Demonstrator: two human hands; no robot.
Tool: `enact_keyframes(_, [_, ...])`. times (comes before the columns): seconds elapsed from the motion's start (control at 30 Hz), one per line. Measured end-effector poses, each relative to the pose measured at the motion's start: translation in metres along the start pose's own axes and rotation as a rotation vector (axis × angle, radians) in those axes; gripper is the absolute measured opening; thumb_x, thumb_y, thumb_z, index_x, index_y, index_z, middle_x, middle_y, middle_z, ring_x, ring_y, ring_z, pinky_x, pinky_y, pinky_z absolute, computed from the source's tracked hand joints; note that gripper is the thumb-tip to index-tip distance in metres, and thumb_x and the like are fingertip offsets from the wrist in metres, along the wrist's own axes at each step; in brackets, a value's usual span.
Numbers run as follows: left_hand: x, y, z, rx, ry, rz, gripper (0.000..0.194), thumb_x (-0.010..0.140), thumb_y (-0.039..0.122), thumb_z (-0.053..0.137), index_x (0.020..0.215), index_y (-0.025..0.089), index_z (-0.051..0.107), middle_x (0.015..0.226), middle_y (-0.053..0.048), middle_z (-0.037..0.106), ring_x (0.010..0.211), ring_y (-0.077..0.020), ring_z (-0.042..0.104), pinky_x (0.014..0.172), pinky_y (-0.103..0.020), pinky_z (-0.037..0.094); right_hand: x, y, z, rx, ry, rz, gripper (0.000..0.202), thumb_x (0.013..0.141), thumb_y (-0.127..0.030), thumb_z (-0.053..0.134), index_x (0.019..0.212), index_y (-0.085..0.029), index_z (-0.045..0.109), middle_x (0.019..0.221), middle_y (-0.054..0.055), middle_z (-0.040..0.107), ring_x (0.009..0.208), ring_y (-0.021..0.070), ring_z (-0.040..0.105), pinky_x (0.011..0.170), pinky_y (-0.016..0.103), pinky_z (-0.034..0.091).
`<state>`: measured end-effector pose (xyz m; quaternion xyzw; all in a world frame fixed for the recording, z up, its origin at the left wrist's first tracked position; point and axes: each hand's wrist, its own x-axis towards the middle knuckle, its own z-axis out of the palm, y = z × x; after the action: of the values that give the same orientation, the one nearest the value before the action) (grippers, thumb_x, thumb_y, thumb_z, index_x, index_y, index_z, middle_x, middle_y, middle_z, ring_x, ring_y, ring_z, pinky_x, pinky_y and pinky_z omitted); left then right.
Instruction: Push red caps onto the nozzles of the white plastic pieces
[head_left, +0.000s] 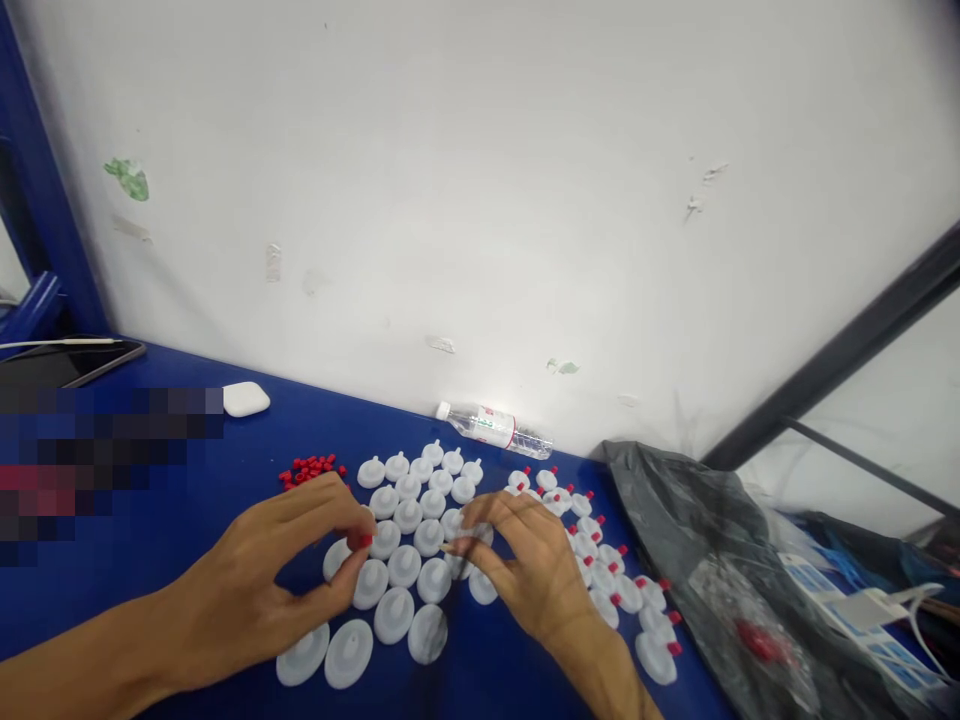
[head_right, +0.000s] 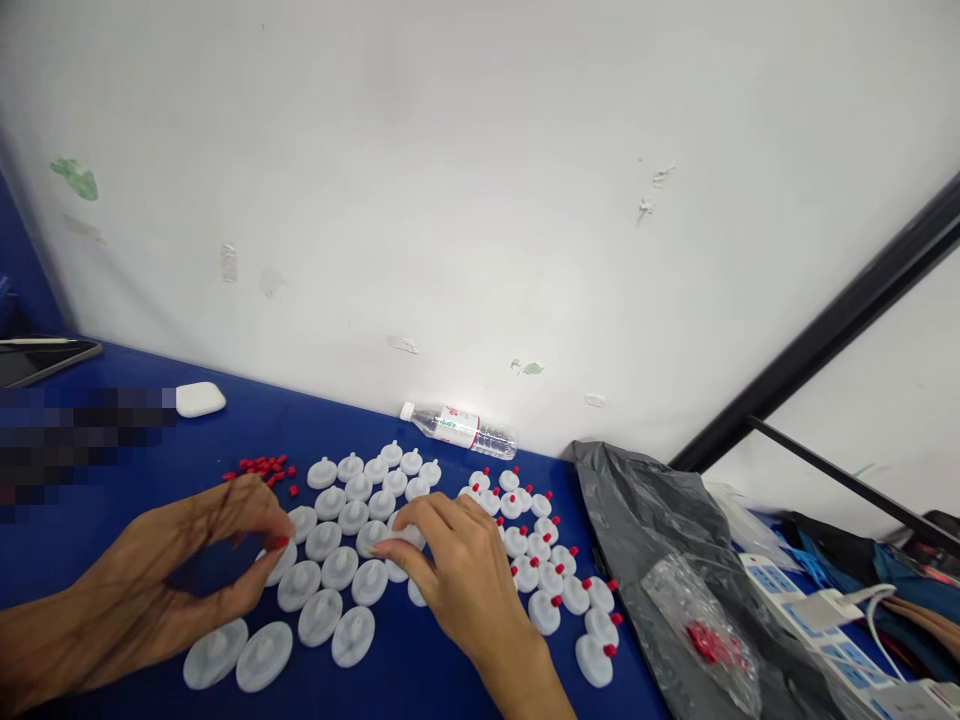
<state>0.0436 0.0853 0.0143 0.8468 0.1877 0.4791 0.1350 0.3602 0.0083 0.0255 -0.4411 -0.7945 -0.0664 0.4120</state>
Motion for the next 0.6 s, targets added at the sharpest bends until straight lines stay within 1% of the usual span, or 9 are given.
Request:
enact_keyframes(0.07, [0.002,0.011,0.000,-0.057,0.000,0.103,0.033,0.114,0.005,0.070,0.124,0.035,0.078,0.096,0.004,0.086,0.078,-0.0174,0.084,0.078,-0.028,0.073,0.002,-0.002,0.002,0.016,0.011,-0.020,0.017,0.126,-0.043,0.088,0.115,-0.030,0.087,0.109,0.004,0.097,0.095,0.0289,0.097,0.084,0.038,0.081])
enact_keyframes(0.13, [0.004,0.019,0.000,-0.056,-0.034,0.164,0.037,0.113,0.005,0.069,0.130,0.038,0.076,0.097,0.004,0.091,0.079,-0.0192,0.088,0.076,-0.028,0.076,0.003,-0.004,0.004,0.038,0.025,-0.033,0.017,0.128,-0.043,0.085,0.117,-0.031,0.087,0.111,0.004,0.097,0.102,0.0293,0.099,0.088,0.036,0.083])
enact_keyframes(0.2, [0.006,0.022,-0.001,-0.035,-0.061,0.171,0.038,0.117,0.008,0.068,0.136,0.041,0.073,0.100,0.006,0.094,0.081,-0.0205,0.091,0.077,-0.027,0.079,0.004,-0.007,0.006,0.054,0.031,-0.039,0.014,0.130,-0.040,0.081,0.121,-0.031,0.087,0.117,0.006,0.098,0.109,0.0290,0.101,0.094,0.035,0.085])
enact_keyframes(0.3, [0.004,0.018,-0.002,-0.005,-0.052,0.151,0.041,0.120,0.011,0.070,0.143,0.045,0.072,0.107,0.008,0.097,0.084,-0.0213,0.094,0.083,-0.027,0.082,0.003,-0.013,0.008,0.064,0.022,-0.049,0.011,0.131,-0.032,0.076,0.130,-0.030,0.087,0.132,0.008,0.099,0.115,0.0275,0.101,0.100,0.034,0.085])
enact_keyframes(0.4, [0.002,0.014,-0.003,0.044,-0.049,0.132,0.037,0.126,0.017,0.071,0.149,0.046,0.073,0.113,0.007,0.100,0.089,-0.0228,0.098,0.090,-0.029,0.084,0.001,-0.019,0.009,0.069,0.009,-0.073,0.012,0.131,-0.032,0.077,0.138,-0.031,0.087,0.138,0.009,0.099,0.116,0.0276,0.101,0.103,0.032,0.085])
enact_keyframes(0.47, [0.004,0.015,-0.003,0.047,-0.034,0.143,0.032,0.129,0.020,0.069,0.149,0.044,0.073,0.113,0.008,0.100,0.090,-0.0229,0.099,0.092,-0.029,0.085,0.001,-0.022,0.011,0.066,0.011,-0.092,0.019,0.129,-0.035,0.082,0.148,-0.031,0.085,0.141,0.009,0.099,0.119,0.0284,0.101,0.106,0.033,0.084])
enact_keyframes(0.53, [0.007,0.018,-0.003,0.008,-0.008,0.179,0.027,0.131,0.020,0.068,0.146,0.041,0.075,0.112,0.008,0.101,0.091,-0.0210,0.099,0.092,-0.025,0.084,0.001,-0.024,0.013,0.044,0.028,-0.139,0.029,0.131,-0.038,0.081,0.158,-0.030,0.081,0.143,0.011,0.099,0.122,0.0281,0.101,0.109,0.034,0.084])
enact_keyframes(0.6, [0.008,0.018,0.000,-0.034,0.004,0.202,0.022,0.135,0.022,0.066,0.142,0.039,0.079,0.113,0.007,0.101,0.093,-0.0184,0.099,0.094,-0.020,0.082,0.002,-0.026,0.015,0.017,0.041,-0.192,0.030,0.134,-0.039,0.073,0.161,-0.027,0.079,0.141,0.012,0.099,0.120,0.0266,0.101,0.107,0.033,0.084])
